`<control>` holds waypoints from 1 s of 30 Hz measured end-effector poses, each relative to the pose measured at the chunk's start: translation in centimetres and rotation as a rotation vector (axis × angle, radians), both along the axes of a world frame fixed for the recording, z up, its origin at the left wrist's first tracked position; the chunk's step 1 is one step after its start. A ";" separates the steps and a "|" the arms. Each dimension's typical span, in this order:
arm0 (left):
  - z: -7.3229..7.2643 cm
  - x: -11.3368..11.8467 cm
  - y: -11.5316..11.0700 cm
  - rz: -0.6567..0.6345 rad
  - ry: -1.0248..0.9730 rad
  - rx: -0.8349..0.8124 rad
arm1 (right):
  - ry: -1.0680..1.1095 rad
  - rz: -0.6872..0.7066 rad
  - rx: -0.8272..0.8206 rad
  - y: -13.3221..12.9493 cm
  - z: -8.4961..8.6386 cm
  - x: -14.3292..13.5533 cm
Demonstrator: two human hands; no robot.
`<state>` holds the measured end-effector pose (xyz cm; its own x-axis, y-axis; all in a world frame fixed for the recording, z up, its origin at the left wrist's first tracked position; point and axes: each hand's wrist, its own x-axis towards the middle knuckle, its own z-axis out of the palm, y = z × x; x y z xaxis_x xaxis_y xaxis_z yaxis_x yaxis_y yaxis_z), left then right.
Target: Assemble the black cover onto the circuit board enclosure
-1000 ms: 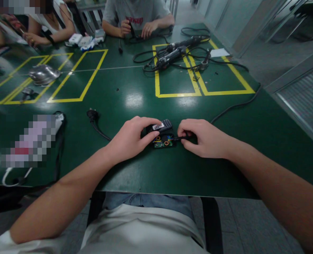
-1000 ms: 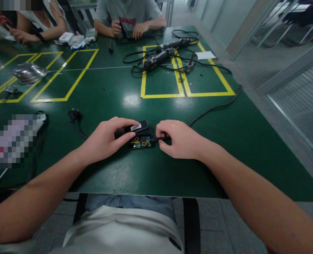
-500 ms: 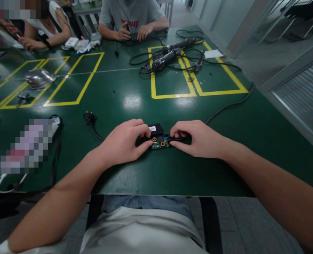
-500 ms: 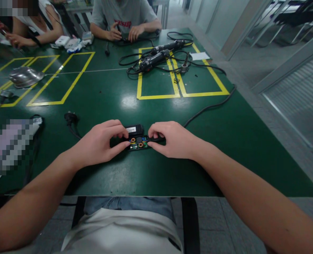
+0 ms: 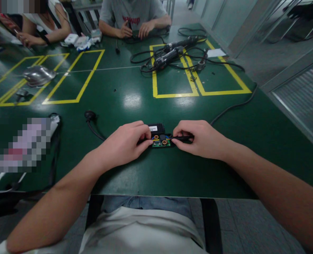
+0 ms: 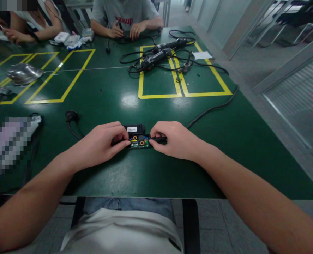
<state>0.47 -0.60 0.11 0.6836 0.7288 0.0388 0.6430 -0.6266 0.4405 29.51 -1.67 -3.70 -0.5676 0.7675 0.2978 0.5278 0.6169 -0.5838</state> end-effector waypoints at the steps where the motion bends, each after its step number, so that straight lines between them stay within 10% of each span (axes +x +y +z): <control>1: 0.0 0.0 0.0 0.002 -0.020 0.008 | 0.006 -0.005 0.011 0.0 0.1 0.0; 30: -1.3 -0.2 1.0 -0.025 -0.097 0.161 | -0.098 0.012 -0.081 0.1 0.6 0.4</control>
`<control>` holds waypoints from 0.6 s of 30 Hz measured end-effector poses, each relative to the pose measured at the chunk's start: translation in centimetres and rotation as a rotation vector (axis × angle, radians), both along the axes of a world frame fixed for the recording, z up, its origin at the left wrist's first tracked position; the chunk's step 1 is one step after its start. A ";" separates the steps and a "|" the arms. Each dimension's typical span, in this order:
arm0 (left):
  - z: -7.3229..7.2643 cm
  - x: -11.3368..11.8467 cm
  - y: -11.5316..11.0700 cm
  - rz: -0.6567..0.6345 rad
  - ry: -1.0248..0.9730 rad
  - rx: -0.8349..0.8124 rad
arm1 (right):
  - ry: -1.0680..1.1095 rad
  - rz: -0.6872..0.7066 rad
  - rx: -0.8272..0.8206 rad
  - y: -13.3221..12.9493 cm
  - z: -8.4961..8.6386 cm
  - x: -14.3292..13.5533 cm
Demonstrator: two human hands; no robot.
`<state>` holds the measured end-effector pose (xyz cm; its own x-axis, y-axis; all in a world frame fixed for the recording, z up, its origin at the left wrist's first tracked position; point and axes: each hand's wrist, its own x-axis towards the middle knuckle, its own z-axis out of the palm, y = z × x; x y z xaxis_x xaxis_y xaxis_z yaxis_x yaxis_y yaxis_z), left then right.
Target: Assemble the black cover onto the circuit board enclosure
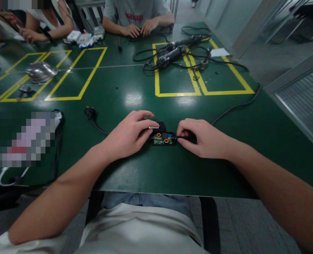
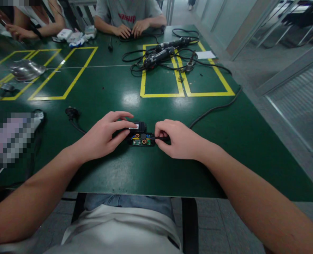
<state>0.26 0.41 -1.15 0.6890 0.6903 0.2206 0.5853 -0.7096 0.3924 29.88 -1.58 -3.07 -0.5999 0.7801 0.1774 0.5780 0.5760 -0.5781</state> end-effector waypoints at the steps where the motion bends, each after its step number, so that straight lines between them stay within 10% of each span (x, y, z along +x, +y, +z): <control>1: -0.3 0.1 0.2 0.010 0.004 -0.004 | -0.002 0.003 0.004 0.0 0.0 0.0; 11: -0.5 0.0 0.7 0.142 0.017 -0.055 | -0.024 0.013 0.038 0.3 -0.2 0.3; 18: 0.1 0.3 -0.6 -0.108 -0.090 -0.006 | -0.048 0.021 0.026 0.3 -0.1 0.1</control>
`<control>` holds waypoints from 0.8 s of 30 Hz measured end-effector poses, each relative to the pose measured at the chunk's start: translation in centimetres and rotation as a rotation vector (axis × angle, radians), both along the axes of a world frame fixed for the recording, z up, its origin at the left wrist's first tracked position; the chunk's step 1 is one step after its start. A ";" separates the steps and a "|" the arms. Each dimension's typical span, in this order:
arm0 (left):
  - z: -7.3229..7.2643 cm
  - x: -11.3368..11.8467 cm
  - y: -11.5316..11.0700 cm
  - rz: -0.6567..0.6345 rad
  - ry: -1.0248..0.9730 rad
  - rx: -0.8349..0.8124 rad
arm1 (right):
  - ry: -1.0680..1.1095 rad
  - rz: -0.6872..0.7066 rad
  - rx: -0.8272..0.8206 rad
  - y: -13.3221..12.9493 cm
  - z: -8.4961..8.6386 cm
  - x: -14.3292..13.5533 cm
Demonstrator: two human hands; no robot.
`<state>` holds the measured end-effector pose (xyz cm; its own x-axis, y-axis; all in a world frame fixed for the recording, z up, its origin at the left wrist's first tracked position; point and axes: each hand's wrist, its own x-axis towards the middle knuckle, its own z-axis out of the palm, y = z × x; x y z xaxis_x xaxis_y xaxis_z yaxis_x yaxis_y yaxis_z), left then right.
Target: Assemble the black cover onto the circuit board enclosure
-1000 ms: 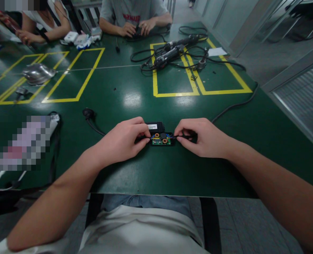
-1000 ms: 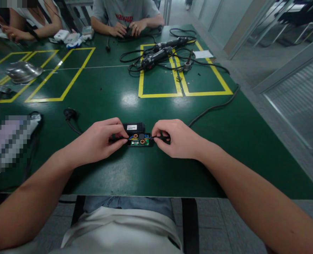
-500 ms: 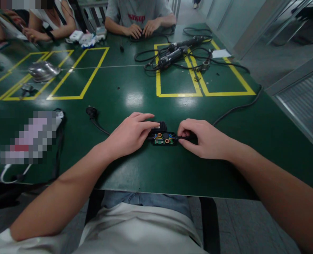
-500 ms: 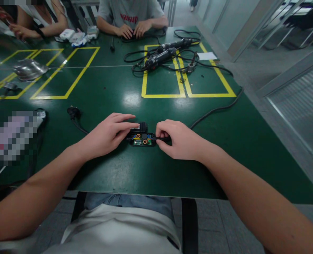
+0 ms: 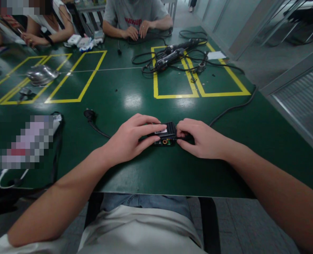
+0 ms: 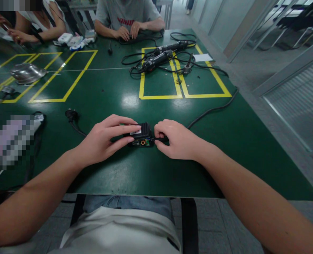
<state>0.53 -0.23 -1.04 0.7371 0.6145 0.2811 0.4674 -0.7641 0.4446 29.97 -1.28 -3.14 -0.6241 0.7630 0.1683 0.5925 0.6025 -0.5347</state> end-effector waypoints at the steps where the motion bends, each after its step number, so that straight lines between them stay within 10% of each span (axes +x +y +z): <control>1: -0.1 0.1 0.0 -0.044 0.028 -0.011 | -0.001 0.001 -0.004 0.0 0.0 0.0; 24: -0.4 0.4 0.0 -0.089 0.069 -0.125 | -0.012 0.005 -0.017 0.0 0.0 0.1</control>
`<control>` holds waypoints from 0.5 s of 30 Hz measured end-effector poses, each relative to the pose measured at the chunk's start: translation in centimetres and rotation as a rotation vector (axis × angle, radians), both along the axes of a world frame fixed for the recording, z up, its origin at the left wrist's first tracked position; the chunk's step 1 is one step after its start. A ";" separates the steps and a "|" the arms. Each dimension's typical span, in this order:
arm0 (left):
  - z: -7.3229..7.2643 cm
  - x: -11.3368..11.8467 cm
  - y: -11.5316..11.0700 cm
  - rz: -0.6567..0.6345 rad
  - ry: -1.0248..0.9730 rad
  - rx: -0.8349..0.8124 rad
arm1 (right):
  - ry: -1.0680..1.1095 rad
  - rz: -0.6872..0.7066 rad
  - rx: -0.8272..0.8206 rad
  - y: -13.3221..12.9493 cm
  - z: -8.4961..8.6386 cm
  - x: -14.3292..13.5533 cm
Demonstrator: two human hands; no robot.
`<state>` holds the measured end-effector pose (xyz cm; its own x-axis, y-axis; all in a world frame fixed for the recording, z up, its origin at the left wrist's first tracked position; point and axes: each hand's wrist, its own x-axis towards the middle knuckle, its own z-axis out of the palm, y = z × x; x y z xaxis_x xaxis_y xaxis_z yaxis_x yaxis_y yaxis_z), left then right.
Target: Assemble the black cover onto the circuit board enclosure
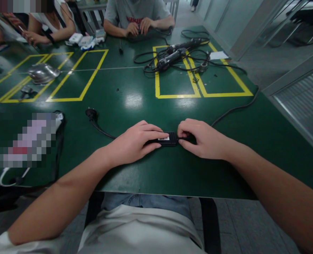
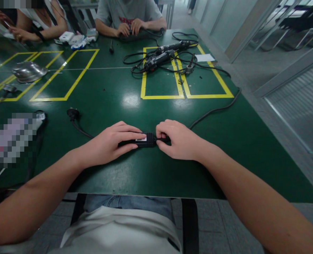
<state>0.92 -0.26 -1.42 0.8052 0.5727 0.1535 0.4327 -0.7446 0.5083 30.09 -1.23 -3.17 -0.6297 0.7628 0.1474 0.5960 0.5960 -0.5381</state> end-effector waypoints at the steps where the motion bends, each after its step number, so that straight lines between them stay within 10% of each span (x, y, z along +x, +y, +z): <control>1: 0.1 0.0 0.0 0.015 -0.014 -0.014 | -0.002 0.000 0.004 0.0 0.0 0.0; 10: -0.6 0.1 0.7 0.399 -0.012 0.011 | 0.016 0.003 0.011 -0.2 0.1 -0.2; 15: -0.1 -0.3 0.8 0.360 0.009 0.078 | 0.099 -0.014 0.054 -0.5 0.0 -0.6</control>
<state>0.64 0.54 -1.55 0.5557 0.8066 0.2014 0.6782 -0.5800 0.4513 29.52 -1.72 -3.18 -0.5992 0.7607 0.2497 0.5502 0.6178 -0.5618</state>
